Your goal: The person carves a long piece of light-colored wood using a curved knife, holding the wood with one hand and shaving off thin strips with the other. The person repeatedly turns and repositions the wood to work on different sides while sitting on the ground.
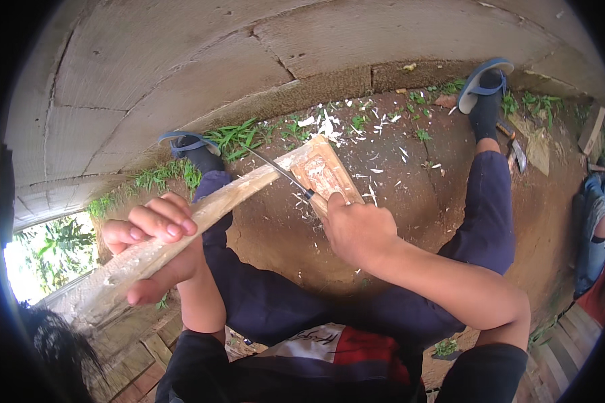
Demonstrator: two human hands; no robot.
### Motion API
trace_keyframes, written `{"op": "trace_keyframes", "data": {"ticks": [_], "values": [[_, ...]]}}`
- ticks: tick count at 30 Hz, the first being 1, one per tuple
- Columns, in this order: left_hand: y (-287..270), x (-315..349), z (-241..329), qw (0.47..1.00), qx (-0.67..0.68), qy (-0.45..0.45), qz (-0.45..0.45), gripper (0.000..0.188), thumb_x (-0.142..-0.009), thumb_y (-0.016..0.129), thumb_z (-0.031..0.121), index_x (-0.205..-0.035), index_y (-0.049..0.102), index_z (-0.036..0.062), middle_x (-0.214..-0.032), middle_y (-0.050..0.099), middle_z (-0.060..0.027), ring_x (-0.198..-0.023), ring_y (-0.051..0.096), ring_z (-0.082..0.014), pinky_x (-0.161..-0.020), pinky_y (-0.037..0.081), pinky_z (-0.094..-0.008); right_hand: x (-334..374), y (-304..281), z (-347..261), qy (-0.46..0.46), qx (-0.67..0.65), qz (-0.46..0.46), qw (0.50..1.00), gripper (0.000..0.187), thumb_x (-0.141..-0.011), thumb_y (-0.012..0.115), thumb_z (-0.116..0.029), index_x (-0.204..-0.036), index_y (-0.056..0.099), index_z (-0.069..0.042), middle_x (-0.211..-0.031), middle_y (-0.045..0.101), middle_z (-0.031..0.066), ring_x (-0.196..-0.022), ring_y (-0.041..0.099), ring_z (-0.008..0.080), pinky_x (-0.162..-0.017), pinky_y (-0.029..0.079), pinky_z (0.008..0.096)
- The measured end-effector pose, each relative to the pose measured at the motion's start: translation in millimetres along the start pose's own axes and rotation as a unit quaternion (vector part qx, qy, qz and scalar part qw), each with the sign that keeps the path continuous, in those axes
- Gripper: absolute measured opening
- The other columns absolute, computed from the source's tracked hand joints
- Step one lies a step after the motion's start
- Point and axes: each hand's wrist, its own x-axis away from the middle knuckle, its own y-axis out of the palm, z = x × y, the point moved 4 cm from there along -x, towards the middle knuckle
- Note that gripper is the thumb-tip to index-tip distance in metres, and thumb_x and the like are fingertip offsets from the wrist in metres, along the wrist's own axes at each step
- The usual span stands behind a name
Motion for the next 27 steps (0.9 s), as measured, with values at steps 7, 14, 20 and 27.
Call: {"op": "trace_keyframes", "data": {"ticks": [7, 14, 20, 27], "values": [[0.0, -11.1, -13.7, 1.000, 0.011, 0.013, 0.011, 0.066, -0.081, 0.061, 0.063, -0.107, 0.042, 0.0051, -0.082, 0.061, -0.0150, -0.068, 0.063, -0.0267, -0.063, 0.047, -0.0353, 2.5, 4.1, 2.4, -0.038, -0.034, 0.067, 0.996, 0.029, -0.091, 0.051, -0.027, -0.093, 0.052, 0.002, -0.063, 0.064, 0.0188, -0.061, 0.067, 0.0363, -0.056, 0.054, 0.0476], [-5.3, -9.8, -11.0, 0.999, -0.009, 0.035, 0.007, 0.066, -0.084, 0.052, 0.067, -0.105, 0.043, 0.0052, -0.080, 0.062, -0.0142, -0.066, 0.063, -0.0257, -0.059, 0.047, -0.0344, 0.8, 4.9, -4.5, -0.071, -0.088, 0.116, 0.987, 0.037, -0.090, 0.052, -0.033, -0.095, 0.051, 0.003, -0.059, 0.061, 0.0191, -0.054, 0.064, 0.0379, -0.050, 0.053, 0.0481], [-4.5, -3.5, -8.8, 1.000, -0.011, 0.027, -0.001, 0.067, -0.082, 0.056, 0.067, -0.104, 0.044, 0.0051, -0.079, 0.061, -0.0134, -0.065, 0.062, -0.0256, -0.057, 0.045, -0.0334, 15.2, -8.4, -25.0, -0.127, -0.071, 0.127, 0.981, 0.034, -0.091, 0.052, -0.033, -0.095, 0.052, 0.001, -0.059, 0.062, 0.0173, -0.054, 0.065, 0.0347, -0.049, 0.053, 0.0453], [6.9, -7.3, -8.4, 1.000, -0.006, 0.019, -0.016, 0.066, -0.081, 0.058, 0.066, -0.103, 0.043, 0.0054, -0.080, 0.061, -0.0134, -0.065, 0.061, -0.0254, -0.058, 0.044, -0.0335, -14.7, 11.4, 1.1, -0.077, -0.056, 0.141, 0.985, 0.031, -0.091, 0.053, -0.032, -0.091, 0.051, -0.001, -0.059, 0.062, 0.0166, -0.053, 0.065, 0.0338, -0.050, 0.053, 0.0442]]}}
